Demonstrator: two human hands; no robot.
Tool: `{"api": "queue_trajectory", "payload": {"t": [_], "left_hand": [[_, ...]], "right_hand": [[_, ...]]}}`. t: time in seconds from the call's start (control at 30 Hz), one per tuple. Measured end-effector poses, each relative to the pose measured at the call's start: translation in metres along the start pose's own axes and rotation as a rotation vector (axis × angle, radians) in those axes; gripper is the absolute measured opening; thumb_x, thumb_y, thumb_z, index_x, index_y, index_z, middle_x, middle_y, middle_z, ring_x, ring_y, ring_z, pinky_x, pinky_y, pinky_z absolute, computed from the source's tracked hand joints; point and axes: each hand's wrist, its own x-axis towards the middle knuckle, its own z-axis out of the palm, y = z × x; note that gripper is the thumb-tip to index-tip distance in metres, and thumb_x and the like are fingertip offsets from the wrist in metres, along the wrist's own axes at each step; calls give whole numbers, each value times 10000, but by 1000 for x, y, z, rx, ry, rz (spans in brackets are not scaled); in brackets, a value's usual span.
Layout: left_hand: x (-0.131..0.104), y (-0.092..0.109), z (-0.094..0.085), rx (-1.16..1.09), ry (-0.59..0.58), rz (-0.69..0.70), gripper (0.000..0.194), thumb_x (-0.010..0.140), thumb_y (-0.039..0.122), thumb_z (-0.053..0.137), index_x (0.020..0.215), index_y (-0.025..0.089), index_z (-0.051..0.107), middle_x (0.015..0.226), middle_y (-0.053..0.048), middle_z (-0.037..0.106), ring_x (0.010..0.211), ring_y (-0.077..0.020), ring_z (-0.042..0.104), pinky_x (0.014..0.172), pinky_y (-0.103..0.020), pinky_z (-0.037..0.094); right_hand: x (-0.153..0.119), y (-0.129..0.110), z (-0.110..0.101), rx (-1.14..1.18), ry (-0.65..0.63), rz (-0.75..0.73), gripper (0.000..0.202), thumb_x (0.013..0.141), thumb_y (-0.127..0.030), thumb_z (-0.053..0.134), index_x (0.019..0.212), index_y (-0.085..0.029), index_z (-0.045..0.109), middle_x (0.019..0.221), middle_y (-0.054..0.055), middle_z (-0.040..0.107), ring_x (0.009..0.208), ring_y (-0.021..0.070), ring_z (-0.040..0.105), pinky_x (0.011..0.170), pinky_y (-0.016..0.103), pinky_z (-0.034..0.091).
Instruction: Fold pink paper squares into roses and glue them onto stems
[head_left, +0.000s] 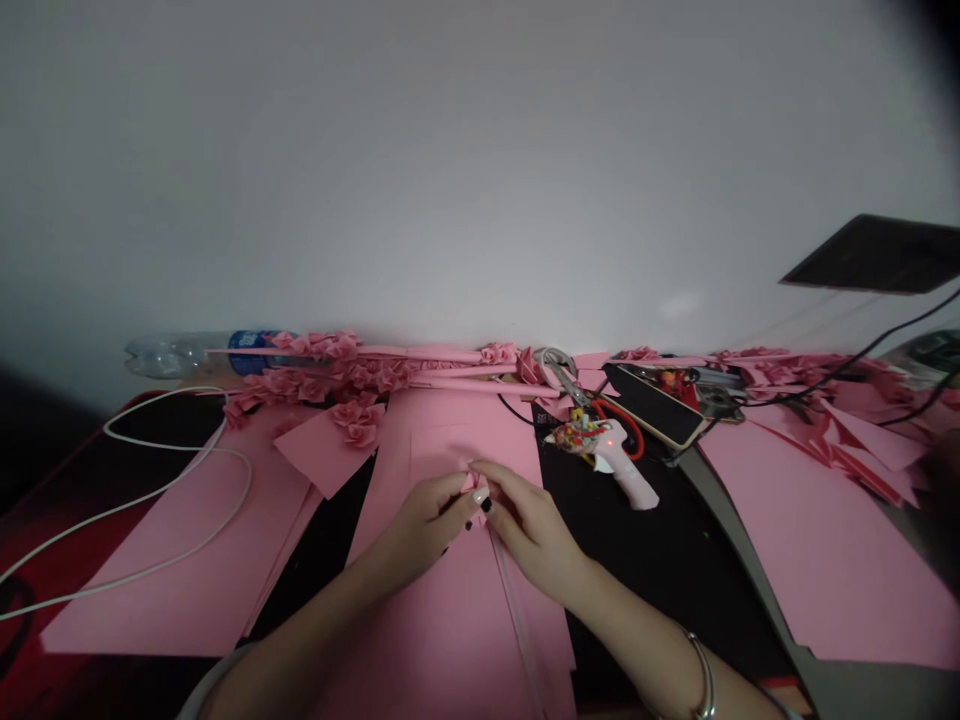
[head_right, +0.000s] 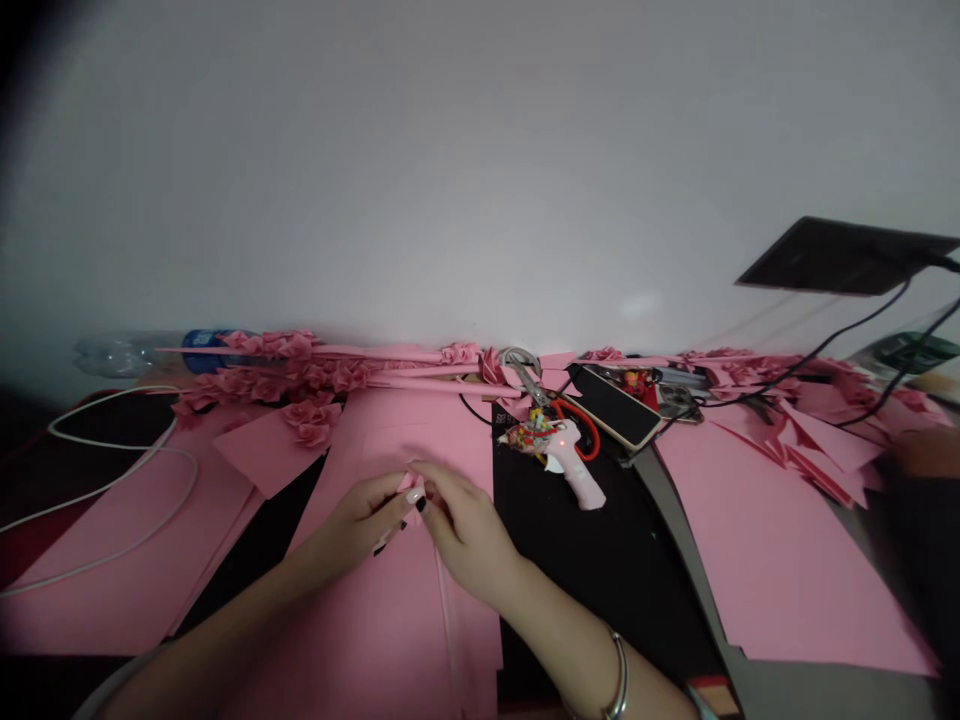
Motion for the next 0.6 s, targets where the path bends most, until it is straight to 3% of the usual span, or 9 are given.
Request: {"api": "queue_trajectory", "payload": {"t": [0.13,0.27,0.4,0.6], "left_hand": [[0,-1,1,-33,-13,-62,343,941,422,402,673,208,403,515,87,384,430,-83,357,429,-204,307],[0,-3,2,-38,-11,-63,342,946,417,402,673,212,384,510,88,392,424,-83,372,424,-200,331],[0,-4,1,-6,-13,-53,339,944,407,409,669,210,383,518,84,405,437,-83,383,425,-196,335],[-1,-2,-1,33,-61,-72,329,944,407,390,687,202,415,533,82,412,444,-79,392,432,-190,353]], "right_hand": [[0,3,-3,-140,16,25,344,873,-85,457,1191,-198,523,998,64,647,851,176,596,768,299,466],[2,2,-7,-276,-27,48,116,915,-145,436,939,-181,543,805,30,577,700,158,524,644,264,400],[4,1,-10,-331,-68,41,115,914,-152,421,819,-196,468,761,12,526,670,153,484,612,257,348],[6,2,-12,-231,-103,48,206,945,-191,373,740,-212,359,677,-28,430,597,129,409,565,242,301]]}}
